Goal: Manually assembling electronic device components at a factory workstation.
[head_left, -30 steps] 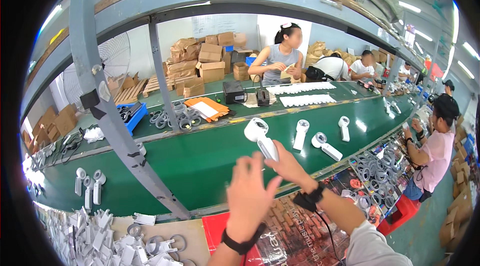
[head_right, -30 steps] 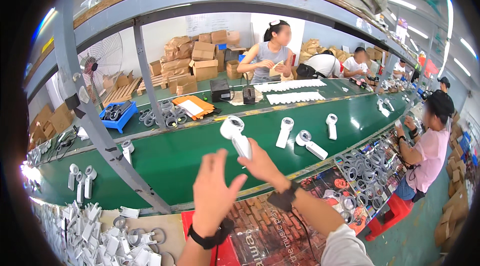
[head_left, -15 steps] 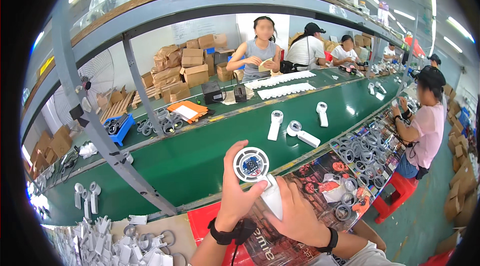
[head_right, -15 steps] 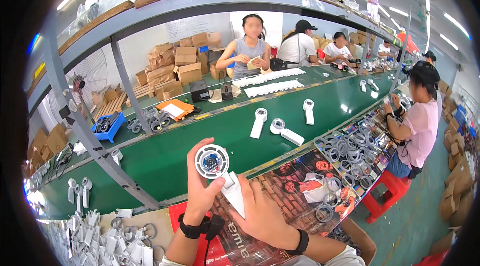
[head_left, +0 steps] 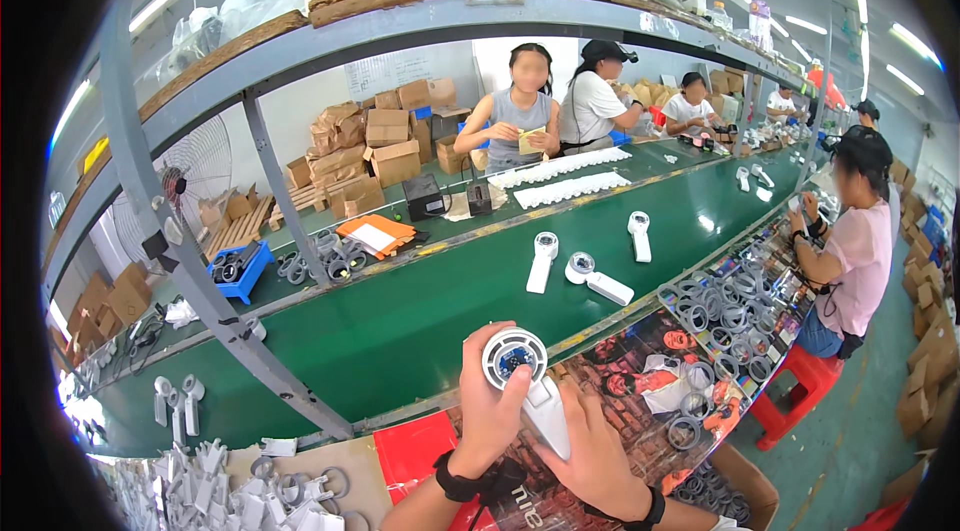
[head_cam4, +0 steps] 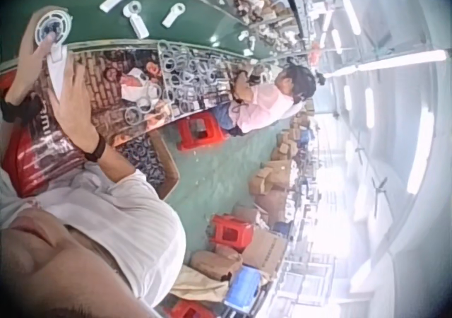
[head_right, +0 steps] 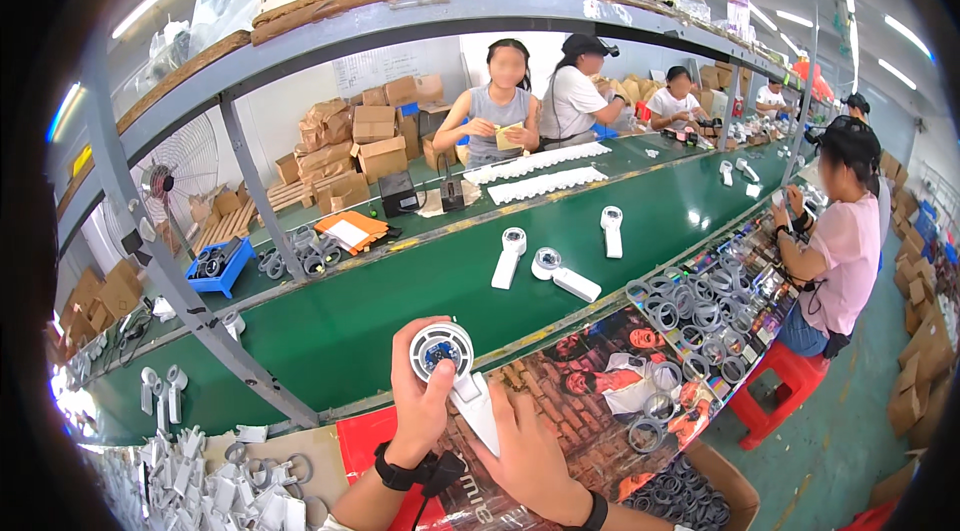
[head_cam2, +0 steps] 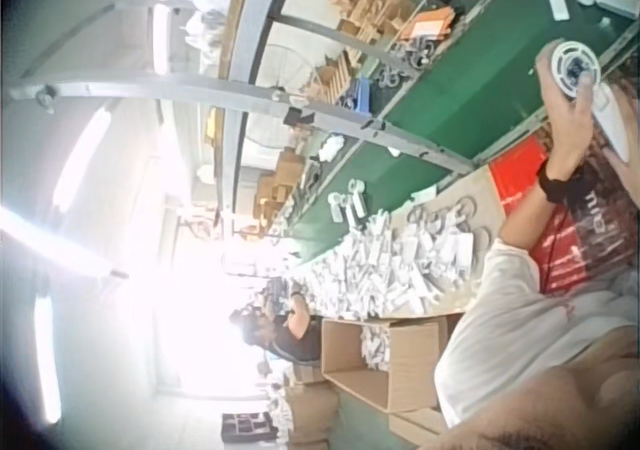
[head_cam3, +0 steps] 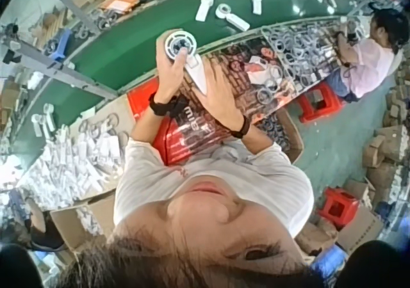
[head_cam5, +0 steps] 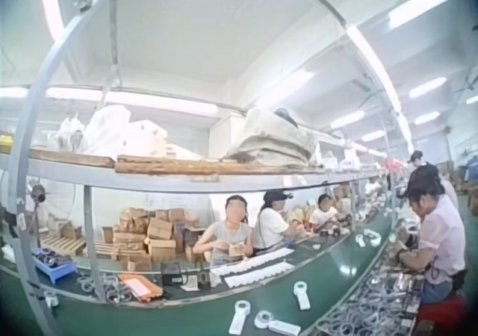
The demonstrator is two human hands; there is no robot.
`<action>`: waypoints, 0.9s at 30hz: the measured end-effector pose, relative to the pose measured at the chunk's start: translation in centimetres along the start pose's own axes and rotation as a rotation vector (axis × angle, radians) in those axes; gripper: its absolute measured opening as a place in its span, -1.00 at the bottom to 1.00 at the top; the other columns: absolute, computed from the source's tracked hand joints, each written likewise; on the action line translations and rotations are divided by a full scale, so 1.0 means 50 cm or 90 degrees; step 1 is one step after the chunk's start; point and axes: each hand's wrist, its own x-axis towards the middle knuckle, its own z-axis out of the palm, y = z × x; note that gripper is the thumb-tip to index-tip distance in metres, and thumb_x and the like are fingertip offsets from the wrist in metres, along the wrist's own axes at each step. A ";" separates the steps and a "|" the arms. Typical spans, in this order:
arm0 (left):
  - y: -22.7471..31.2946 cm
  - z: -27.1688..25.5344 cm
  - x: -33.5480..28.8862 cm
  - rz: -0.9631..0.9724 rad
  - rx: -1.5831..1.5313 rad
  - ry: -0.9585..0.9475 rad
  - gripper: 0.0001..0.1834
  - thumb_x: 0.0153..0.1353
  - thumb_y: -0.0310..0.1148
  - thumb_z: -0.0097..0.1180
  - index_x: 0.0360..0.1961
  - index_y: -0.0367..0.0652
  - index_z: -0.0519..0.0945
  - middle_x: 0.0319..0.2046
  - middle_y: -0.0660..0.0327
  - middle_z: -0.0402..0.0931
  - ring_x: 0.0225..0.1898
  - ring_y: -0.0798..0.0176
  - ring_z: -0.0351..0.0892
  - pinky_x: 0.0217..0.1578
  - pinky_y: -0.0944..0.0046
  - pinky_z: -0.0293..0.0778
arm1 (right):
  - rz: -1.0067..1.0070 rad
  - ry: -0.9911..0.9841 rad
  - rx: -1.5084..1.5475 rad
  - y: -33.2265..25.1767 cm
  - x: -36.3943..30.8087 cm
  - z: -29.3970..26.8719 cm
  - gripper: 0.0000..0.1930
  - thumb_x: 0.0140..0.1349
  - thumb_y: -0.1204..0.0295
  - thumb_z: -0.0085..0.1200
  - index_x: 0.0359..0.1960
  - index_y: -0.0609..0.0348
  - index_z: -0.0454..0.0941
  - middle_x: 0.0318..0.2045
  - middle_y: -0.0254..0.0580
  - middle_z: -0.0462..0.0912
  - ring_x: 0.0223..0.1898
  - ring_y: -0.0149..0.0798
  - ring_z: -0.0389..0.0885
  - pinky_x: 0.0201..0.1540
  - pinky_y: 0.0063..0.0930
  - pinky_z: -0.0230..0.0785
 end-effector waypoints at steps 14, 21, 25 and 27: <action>0.002 -0.007 0.033 -0.012 0.007 -0.042 -0.25 -0.24 -0.45 0.33 0.06 -0.28 0.29 0.03 0.03 0.36 -0.07 0.27 0.44 -0.02 0.31 0.40 | -0.065 -0.059 0.185 0.105 0.023 -0.076 -0.29 -0.01 0.28 0.21 0.17 0.27 0.21 0.06 0.12 0.36 0.02 0.13 0.41 0.04 -0.21 0.31; -0.006 0.004 0.037 -0.074 -0.052 -0.096 -0.24 -0.21 -0.36 0.37 0.06 -0.28 0.29 0.07 -0.01 0.32 -0.10 0.23 0.50 -0.09 0.29 0.46 | 0.172 -0.006 -0.127 0.504 0.001 -0.236 -0.54 -0.09 0.55 0.20 -0.04 0.10 0.49 -0.11 -0.09 0.52 -0.09 0.02 0.50 -0.05 -0.26 0.38; -0.003 -0.003 0.031 -0.079 -0.023 -0.085 -0.24 -0.23 -0.34 0.37 0.05 -0.29 0.31 0.03 0.03 0.36 -0.09 0.22 0.52 -0.10 0.30 0.46 | 0.019 -0.180 -0.335 0.600 -0.044 -0.229 -0.40 -0.17 0.64 0.12 0.04 -0.04 0.45 -0.01 -0.19 0.47 -0.01 0.00 0.42 -0.02 -0.24 0.36; -0.002 -0.015 0.035 -0.087 0.015 -0.107 -0.25 -0.24 -0.33 0.36 0.04 -0.31 0.33 -0.04 0.07 0.41 -0.11 0.24 0.53 -0.10 0.30 0.46 | 0.000 -0.272 -0.305 0.605 -0.049 -0.206 -0.38 -0.18 0.63 0.13 0.05 -0.06 0.44 0.04 -0.24 0.44 0.09 -0.04 0.34 0.07 -0.21 0.30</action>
